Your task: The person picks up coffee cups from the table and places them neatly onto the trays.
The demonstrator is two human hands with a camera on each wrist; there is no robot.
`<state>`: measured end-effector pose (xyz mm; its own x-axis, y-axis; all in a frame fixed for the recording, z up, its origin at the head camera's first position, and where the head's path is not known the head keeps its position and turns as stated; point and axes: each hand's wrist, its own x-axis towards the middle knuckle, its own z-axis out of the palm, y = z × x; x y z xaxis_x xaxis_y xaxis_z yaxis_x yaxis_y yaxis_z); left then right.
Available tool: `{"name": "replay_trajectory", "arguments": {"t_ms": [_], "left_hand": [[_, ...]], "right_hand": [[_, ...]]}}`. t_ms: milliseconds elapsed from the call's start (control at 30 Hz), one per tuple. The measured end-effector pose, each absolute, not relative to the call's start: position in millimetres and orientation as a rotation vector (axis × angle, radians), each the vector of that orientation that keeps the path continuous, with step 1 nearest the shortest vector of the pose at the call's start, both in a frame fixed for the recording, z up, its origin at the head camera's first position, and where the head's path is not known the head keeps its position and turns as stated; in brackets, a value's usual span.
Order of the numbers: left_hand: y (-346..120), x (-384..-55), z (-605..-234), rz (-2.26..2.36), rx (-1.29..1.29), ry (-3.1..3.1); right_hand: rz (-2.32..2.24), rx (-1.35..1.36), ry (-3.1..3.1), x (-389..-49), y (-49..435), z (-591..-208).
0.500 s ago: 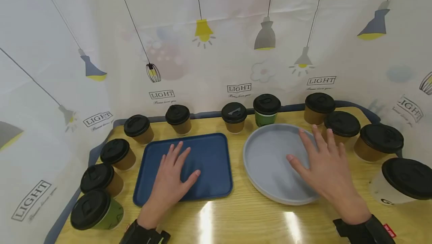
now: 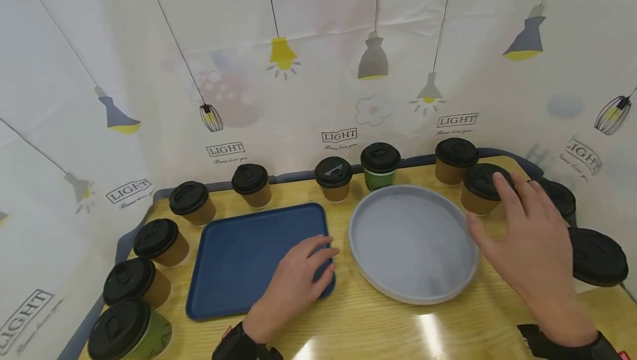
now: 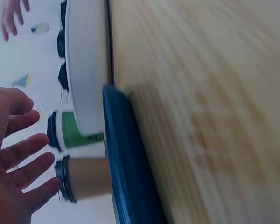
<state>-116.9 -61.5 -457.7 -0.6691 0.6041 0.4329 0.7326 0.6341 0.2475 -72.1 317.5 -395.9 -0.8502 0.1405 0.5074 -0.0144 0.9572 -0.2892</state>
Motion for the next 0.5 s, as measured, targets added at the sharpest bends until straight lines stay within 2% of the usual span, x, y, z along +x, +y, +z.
{"name": "replay_trajectory", "arguments": {"t_ms": [233,367,500], "left_hand": [[-42.2,-111.6,-462.7,-0.521,-1.184,-2.539],[-33.1,-109.6,-468.0,-0.48,-1.208,-2.607],[-26.3,-109.8,-472.8,-0.499,-1.205,-2.633]], "right_hand": [[0.486,-0.349,-2.46,-57.4,343.5,-395.7],[0.63,-0.517,-2.453,-49.7,363.8,-412.7],[0.671,-0.523,-2.359,-48.2,389.3,-438.4]]}}
